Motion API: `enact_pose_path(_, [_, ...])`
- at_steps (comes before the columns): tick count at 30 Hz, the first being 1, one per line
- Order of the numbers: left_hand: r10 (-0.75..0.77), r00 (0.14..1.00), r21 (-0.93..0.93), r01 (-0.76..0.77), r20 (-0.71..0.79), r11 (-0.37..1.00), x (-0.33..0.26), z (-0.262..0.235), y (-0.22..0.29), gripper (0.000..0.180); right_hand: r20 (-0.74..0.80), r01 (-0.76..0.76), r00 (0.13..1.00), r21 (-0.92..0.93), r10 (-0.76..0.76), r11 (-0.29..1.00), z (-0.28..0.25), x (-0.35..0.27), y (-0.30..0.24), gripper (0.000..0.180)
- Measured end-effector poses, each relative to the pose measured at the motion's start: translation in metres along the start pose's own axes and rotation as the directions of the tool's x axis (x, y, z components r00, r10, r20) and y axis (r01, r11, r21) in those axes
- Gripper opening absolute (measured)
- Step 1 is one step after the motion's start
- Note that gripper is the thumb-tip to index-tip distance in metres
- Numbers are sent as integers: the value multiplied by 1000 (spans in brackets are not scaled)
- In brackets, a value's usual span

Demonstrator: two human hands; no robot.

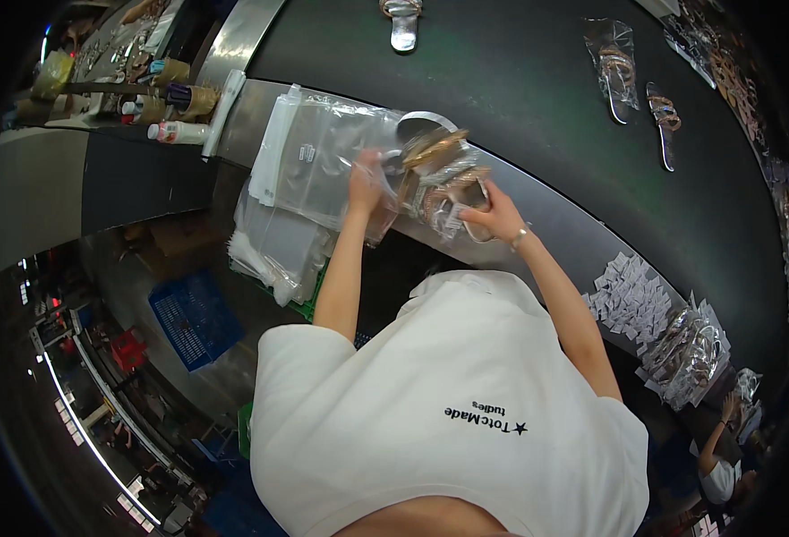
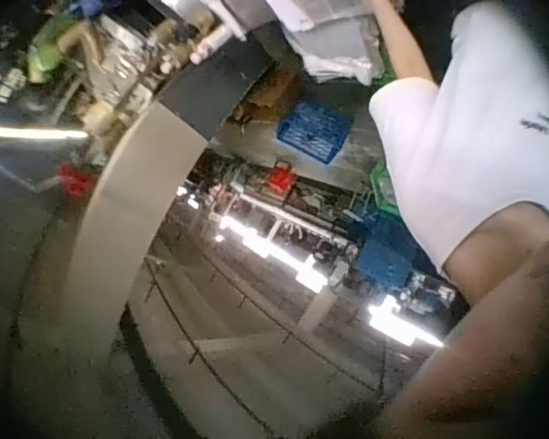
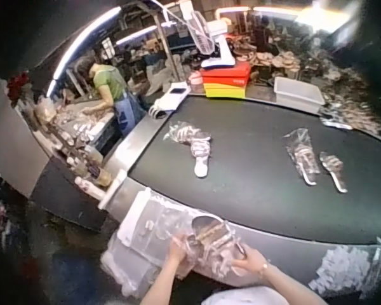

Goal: The person repeatedly picks up pairs of sandals from a table, places them into clear plastic bags, and seals them. The packaged sandals are then stacked on the table or placed into blue crates. The process is repetitive and involves handling multiple pairs of footwear.

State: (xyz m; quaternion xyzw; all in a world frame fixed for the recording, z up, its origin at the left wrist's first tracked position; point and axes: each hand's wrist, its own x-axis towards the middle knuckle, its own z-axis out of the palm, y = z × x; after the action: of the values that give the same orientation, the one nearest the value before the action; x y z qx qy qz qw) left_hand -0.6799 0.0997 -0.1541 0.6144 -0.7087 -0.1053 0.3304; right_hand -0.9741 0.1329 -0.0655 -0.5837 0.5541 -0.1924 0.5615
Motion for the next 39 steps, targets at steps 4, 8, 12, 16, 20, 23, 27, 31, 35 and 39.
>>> enact_pose_path(4, [-265, 964, -182, 266, 30, 947, 2, -9, 14, 13, 3, -191, 977, -429, 213, 883, 12, 13, 31, 77])
enact_pose_path(8, [-438, 898, -448, 405, 32, 797, 13, -36, 23, 13, -76, -259, 965, -126, 251, 957, 22, -11, 7, 76])
enact_pose_path(12, [51, 999, -276, -51, -6, 960, 28, -77, 47, 13, 251, -142, 960, 39, 128, 989, 36, 2, 8, 65])
enact_pose_path(16, [44, 991, -387, 7, 125, 922, 25, -100, 61, 11, 200, -248, 957, 178, 212, 952, 53, 7, -7, 61])
enact_pose_path(20, [153, 973, -394, -75, 170, 916, 23, -110, 109, 14, 240, 4, 969, -226, 52, 974, 45, 1, -29, 65])
enact_pose_path(23, [80, 966, -427, 33, 245, 904, 15, -106, 126, 19, 111, -187, 977, 35, 182, 982, 51, 3, -3, 75])
enact_pose_path(27, [328, 936, -414, -249, 130, 875, 10, -88, 165, 20, 96, -37, 993, -243, 62, 969, 29, -13, -19, 74])
enact_pose_path(31, [200, 973, -483, -122, 113, 867, 5, -64, 156, 13, -120, -288, 950, 23, 288, 957, 17, -10, 17, 65])
enact_pose_path(35, [521, 828, -520, -358, 207, 775, 2, -43, 222, 18, -417, 11, 909, 21, -1, 1000, -3, -15, 23, 57])
enact_pose_path(39, [631, 757, -347, -553, 171, 758, 5, -51, 248, 46, -618, 174, 783, 332, 74, 927, -38, -39, -17, 50])
